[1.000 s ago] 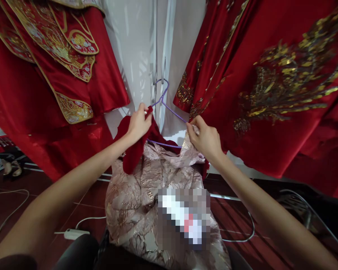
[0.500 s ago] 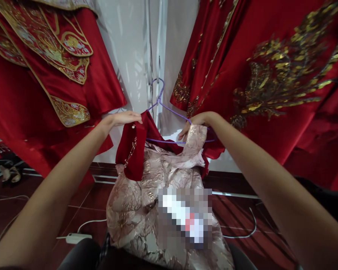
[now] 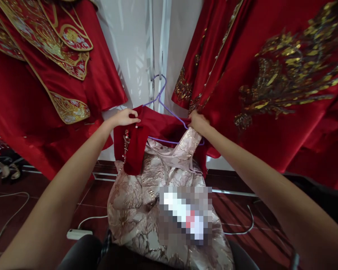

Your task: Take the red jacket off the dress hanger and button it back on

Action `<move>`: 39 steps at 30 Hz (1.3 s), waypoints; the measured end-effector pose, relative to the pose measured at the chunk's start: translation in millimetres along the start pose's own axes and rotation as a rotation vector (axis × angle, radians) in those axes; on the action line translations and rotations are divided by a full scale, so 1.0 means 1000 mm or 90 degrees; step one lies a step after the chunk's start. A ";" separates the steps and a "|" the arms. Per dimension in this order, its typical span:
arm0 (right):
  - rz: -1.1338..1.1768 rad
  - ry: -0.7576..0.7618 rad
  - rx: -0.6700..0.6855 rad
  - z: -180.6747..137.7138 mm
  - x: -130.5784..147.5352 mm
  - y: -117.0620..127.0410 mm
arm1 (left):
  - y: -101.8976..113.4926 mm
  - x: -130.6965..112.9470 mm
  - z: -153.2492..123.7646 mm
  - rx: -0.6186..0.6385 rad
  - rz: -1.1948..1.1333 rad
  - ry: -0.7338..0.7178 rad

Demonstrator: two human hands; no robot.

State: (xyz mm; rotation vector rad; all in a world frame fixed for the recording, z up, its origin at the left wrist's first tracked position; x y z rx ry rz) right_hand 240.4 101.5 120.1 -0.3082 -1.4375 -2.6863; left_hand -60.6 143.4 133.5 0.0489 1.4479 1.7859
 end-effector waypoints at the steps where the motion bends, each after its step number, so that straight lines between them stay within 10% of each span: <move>1: -0.044 -0.030 -0.009 -0.003 -0.010 0.007 | -0.001 0.001 0.002 -0.017 0.049 0.008; 8: -0.224 -0.033 -0.049 -0.033 -0.045 0.049 | -0.023 -0.002 -0.002 -0.036 0.182 -0.017; 13: 0.028 0.154 0.093 -0.034 0.001 0.035 | -0.030 -0.009 -0.007 -0.031 0.197 -0.024; 21: 0.466 0.201 0.109 -0.070 0.098 -0.004 | -0.036 -0.014 -0.013 -0.078 0.156 -0.008; 26: 0.608 0.141 0.049 -0.095 0.089 -0.023 | -0.027 -0.026 -0.040 -0.318 0.111 -0.028; 29: 0.666 0.089 -0.013 -0.104 0.075 -0.020 | -0.041 -0.043 -0.059 -0.386 -0.006 -0.065; 39: 0.822 0.129 0.193 -0.112 0.098 -0.028 | -0.092 -0.071 -0.057 -0.098 -0.760 0.006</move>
Point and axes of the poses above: each hand's wrist, its own z-axis towards the middle knuckle, its own y-axis out of the back of the hand, x = y × z, the point moved 6 cm from there along z, towards the middle knuckle, and after that the axes turned 9 degrees about -z, right-handed, at the moved point
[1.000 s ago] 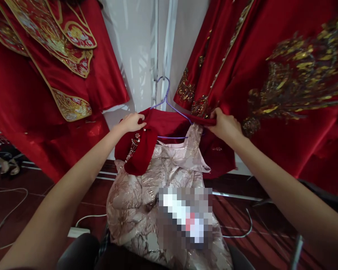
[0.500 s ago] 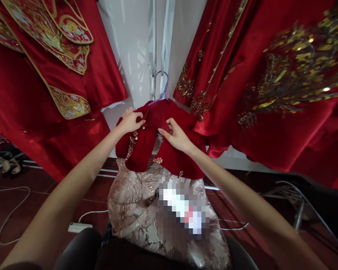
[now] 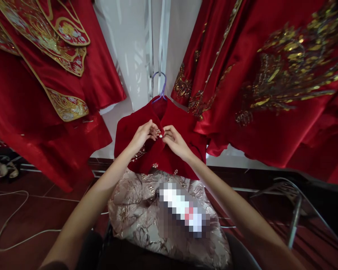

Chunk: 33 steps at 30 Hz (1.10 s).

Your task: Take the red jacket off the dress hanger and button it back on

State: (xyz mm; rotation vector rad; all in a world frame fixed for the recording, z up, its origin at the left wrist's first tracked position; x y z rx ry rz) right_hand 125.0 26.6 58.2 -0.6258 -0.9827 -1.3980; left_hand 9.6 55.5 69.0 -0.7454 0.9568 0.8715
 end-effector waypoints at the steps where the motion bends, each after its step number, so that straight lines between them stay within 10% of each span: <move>1: 0.038 -0.021 -0.008 -0.001 -0.004 0.002 | 0.000 0.001 -0.003 0.001 -0.043 0.017; 14: 0.008 0.007 -0.031 -0.004 -0.001 0.010 | 0.010 0.004 -0.015 -0.173 0.224 -0.151; 21: -0.061 0.027 -0.068 0.003 -0.007 0.012 | -0.011 -0.014 -0.022 -0.017 0.461 -0.209; 33: -0.137 0.064 -0.120 -0.003 0.004 0.012 | -0.012 -0.024 -0.025 -0.034 0.496 -0.197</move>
Point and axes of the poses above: each hand's wrist, its own z-axis towards the middle knuckle, its own y-axis out of the back of the hand, x = y × z, the point moved 6 cm from there along z, towards the middle knuckle, and after that the axes turned 9 degrees about -z, right-handed, at the moved point
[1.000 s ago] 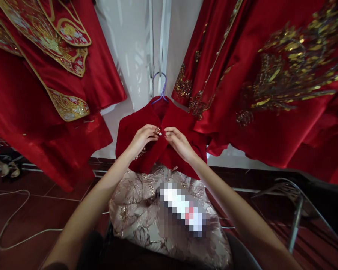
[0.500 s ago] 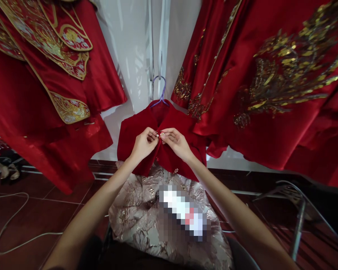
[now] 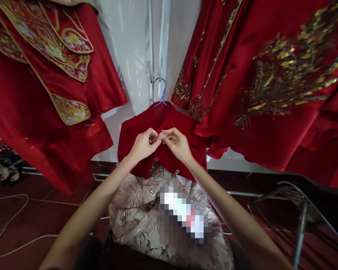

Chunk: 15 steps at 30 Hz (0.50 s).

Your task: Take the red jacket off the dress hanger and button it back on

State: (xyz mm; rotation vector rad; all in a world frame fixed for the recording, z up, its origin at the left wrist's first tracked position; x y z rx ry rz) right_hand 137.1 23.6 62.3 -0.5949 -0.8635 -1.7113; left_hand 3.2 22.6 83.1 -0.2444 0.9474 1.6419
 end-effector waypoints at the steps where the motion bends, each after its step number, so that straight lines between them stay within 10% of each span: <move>1: 0.009 -0.002 0.005 -0.001 0.000 0.001 | 0.000 0.000 0.000 0.002 -0.001 -0.001; 15: -0.085 0.045 0.033 -0.001 0.005 0.000 | -0.002 -0.007 0.002 0.064 0.092 -0.064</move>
Point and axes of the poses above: each hand's wrist, its own z-axis towards the middle knuckle, its own y-axis out of the back of the hand, x = y × z, the point moved 6 cm from there along z, towards the middle knuckle, and after that the axes turned 9 degrees about -z, right-handed, at the moved point
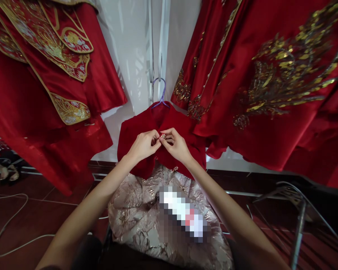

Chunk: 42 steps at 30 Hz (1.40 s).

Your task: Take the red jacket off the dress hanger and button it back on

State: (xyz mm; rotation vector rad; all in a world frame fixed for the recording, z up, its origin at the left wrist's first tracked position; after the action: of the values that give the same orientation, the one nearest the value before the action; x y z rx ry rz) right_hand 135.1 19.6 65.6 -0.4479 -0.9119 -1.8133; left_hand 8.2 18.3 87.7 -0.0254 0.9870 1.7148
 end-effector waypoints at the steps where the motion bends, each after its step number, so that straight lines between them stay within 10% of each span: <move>1: -0.005 0.007 0.008 0.001 0.000 0.000 | 0.001 -0.001 0.001 0.006 0.009 -0.006; 13: 0.035 -0.012 0.088 -0.024 -0.016 -0.018 | -0.033 0.043 -0.023 -0.092 -0.304 0.141; 20: -0.426 -0.159 0.024 -0.084 -0.062 -0.013 | -0.027 0.079 -0.066 -0.084 -0.325 0.253; 27: -0.700 -0.096 -0.063 -0.087 -0.071 -0.025 | -0.007 0.101 -0.097 -0.158 -0.168 0.254; 35: -0.417 -0.020 -0.121 -0.085 -0.089 0.030 | -0.007 0.091 -0.092 -0.101 -0.131 0.221; 42: -0.265 -0.036 -0.261 -0.080 -0.047 0.062 | -0.013 0.098 -0.087 -0.134 -0.195 0.244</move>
State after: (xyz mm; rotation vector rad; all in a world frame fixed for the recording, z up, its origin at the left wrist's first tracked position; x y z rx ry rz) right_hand 218.8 -24.6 6.3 -0.5989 -0.7023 -2.3973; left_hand -58.4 42.6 -23.4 -0.6315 1.0129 1.5483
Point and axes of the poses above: each hand's wrist, its own z-axis towards the middle knuckle, its own y-axis out of the back of the hand, x = y × z, the point moved 6 cm from there along z, towards the middle knuckle, and after that the axes turned 9 degrees about -z, right-handed, at the moved point
